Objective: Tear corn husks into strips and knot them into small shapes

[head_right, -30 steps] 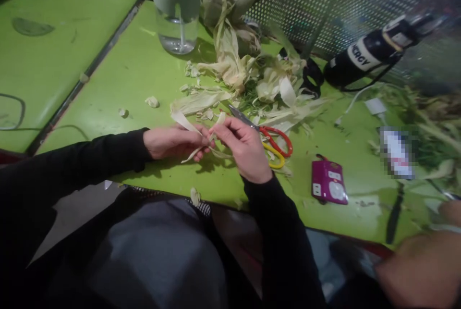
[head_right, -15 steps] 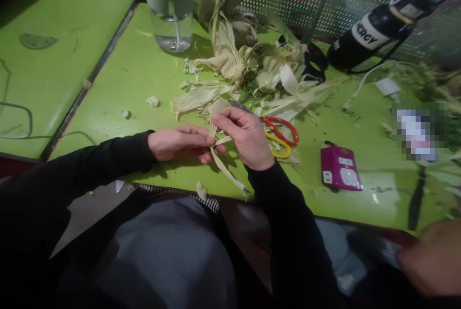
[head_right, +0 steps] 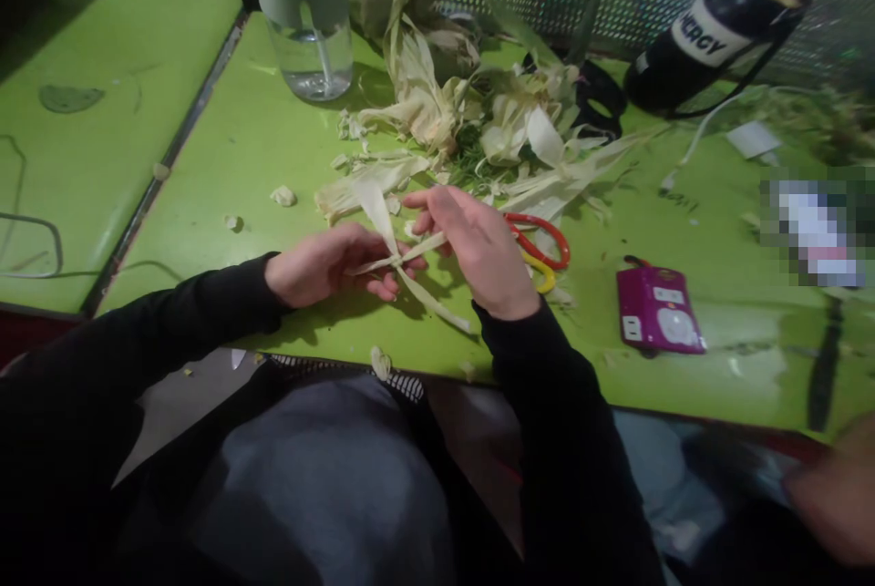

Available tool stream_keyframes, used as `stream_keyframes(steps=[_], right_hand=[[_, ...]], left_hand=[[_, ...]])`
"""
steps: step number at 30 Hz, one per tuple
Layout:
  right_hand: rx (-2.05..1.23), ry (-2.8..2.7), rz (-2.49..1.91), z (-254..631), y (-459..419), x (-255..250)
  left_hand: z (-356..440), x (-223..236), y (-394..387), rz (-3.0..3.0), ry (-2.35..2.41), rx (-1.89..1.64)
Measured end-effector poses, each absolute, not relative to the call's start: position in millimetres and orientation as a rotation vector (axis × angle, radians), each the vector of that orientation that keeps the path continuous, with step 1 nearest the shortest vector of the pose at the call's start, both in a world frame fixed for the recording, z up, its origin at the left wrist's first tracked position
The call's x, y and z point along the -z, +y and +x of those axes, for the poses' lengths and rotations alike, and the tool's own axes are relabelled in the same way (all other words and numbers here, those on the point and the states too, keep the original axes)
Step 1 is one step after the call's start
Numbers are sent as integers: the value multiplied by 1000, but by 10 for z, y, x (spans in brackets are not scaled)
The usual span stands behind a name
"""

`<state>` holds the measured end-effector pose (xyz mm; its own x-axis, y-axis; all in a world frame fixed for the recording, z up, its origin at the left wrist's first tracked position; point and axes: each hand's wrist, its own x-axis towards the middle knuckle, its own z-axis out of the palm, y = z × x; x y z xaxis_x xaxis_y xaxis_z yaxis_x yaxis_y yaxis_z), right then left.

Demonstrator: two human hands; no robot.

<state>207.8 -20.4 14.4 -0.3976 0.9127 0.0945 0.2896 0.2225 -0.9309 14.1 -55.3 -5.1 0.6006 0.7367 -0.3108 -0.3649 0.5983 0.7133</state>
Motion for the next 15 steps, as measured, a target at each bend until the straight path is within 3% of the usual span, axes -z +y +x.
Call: stream_keyframes(steps=[15], right_hand=[[-1142,-1986,-1103,2174,-246,-323]], left_hand=[[5,25,-525,911,555,-678]])
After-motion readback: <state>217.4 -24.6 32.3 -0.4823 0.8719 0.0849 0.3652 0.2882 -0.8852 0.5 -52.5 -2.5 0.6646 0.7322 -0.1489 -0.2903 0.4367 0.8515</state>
